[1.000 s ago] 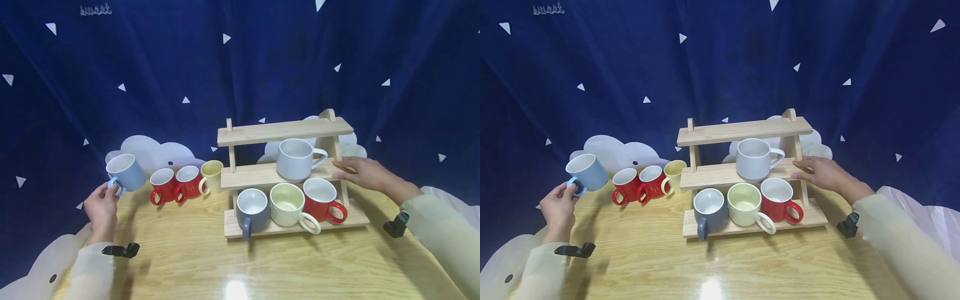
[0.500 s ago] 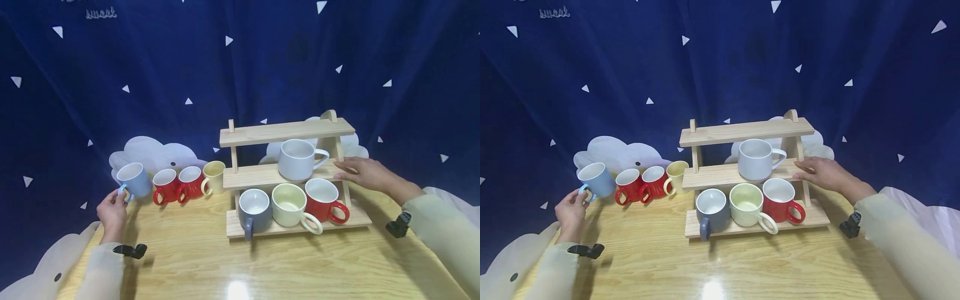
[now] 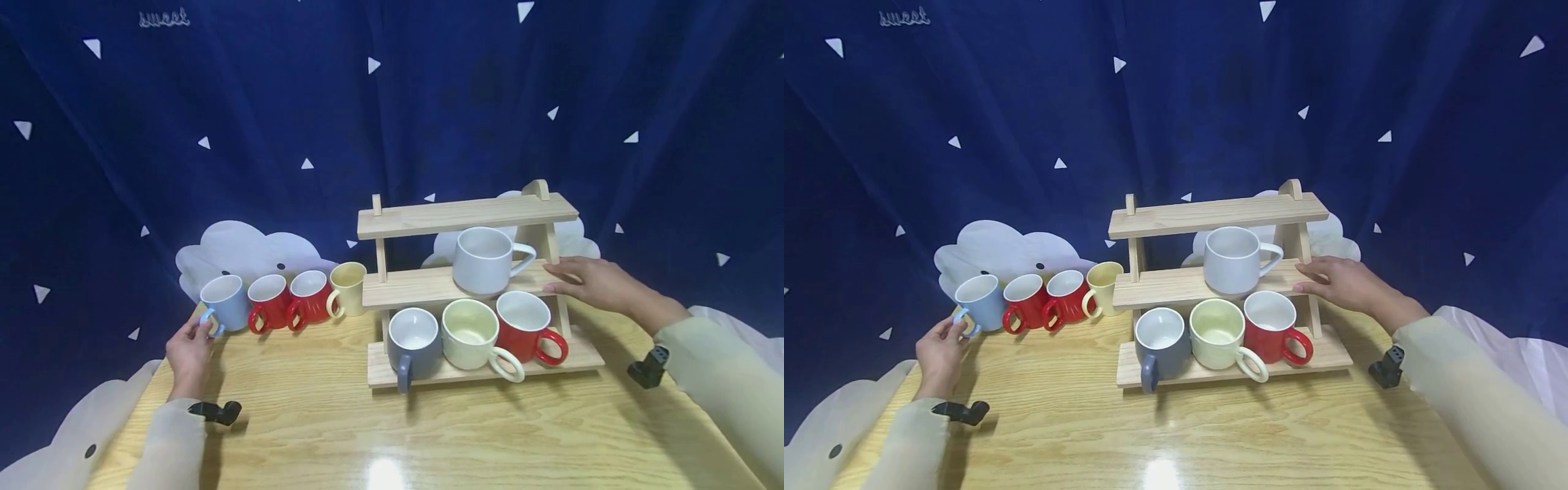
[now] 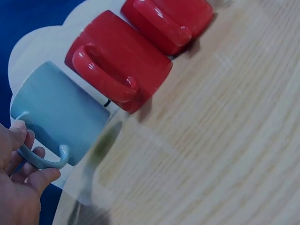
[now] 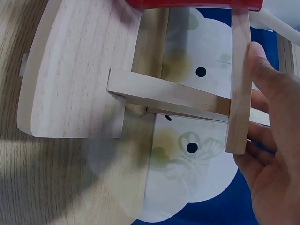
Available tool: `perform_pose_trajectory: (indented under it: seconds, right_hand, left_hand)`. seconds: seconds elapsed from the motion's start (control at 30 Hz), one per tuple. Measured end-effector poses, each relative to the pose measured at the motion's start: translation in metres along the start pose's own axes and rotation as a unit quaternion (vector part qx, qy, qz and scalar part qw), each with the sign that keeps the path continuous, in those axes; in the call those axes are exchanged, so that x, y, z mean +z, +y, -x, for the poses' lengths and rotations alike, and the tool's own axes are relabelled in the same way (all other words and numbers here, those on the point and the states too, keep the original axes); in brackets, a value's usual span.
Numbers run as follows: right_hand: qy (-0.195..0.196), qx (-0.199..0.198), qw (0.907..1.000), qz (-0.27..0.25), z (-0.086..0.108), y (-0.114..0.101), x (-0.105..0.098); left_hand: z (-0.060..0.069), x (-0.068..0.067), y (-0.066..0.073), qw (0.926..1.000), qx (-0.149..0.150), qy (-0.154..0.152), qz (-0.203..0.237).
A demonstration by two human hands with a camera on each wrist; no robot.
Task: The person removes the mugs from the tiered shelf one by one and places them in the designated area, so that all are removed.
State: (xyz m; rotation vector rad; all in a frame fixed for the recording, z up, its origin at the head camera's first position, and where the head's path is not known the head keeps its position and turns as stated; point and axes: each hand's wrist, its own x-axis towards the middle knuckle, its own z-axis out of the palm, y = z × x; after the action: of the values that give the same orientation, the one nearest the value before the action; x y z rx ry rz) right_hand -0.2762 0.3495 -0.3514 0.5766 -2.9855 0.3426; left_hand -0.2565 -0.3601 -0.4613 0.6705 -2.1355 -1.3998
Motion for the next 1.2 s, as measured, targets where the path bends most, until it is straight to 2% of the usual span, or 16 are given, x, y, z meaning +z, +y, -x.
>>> perform_pose_trajectory:
  seconds: [0.43,0.7,0.77,0.83,0.93,1.03,1.2]
  right_hand:
    - [0.009,-0.008,0.9999,0.0,0.001,0.002,0.002]
    - [0.017,-0.019,0.9996,0.007,0.0,0.001,0.002]
    - [0.017,-0.018,0.9997,0.008,0.0,0.001,0.001]
    - [0.017,-0.017,0.9997,0.007,0.0,0.001,0.001]
    - [0.017,-0.017,0.9997,0.004,0.001,0.001,0.001]
    - [0.017,-0.016,0.9997,0.003,0.002,0.002,0.002]
    - [0.017,-0.017,0.9997,0.003,0.002,0.003,0.004]
  left_hand:
    - [-0.002,0.008,-0.012,0.9996,0.002,-0.027,0.011]
    - [-0.002,0.008,-0.018,0.9959,-0.037,-0.047,0.067]
    - [-0.003,0.007,-0.017,0.9952,-0.044,-0.057,0.067]
    - [-0.004,0.005,-0.016,0.9954,-0.045,-0.068,0.05]
    - [-0.005,0.002,-0.016,0.9962,-0.031,-0.08,-0.015]
    - [-0.007,-0.001,-0.014,0.9939,-0.012,-0.086,-0.067]
    - [-0.007,-0.005,-0.01,0.9908,0.0,-0.093,-0.098]
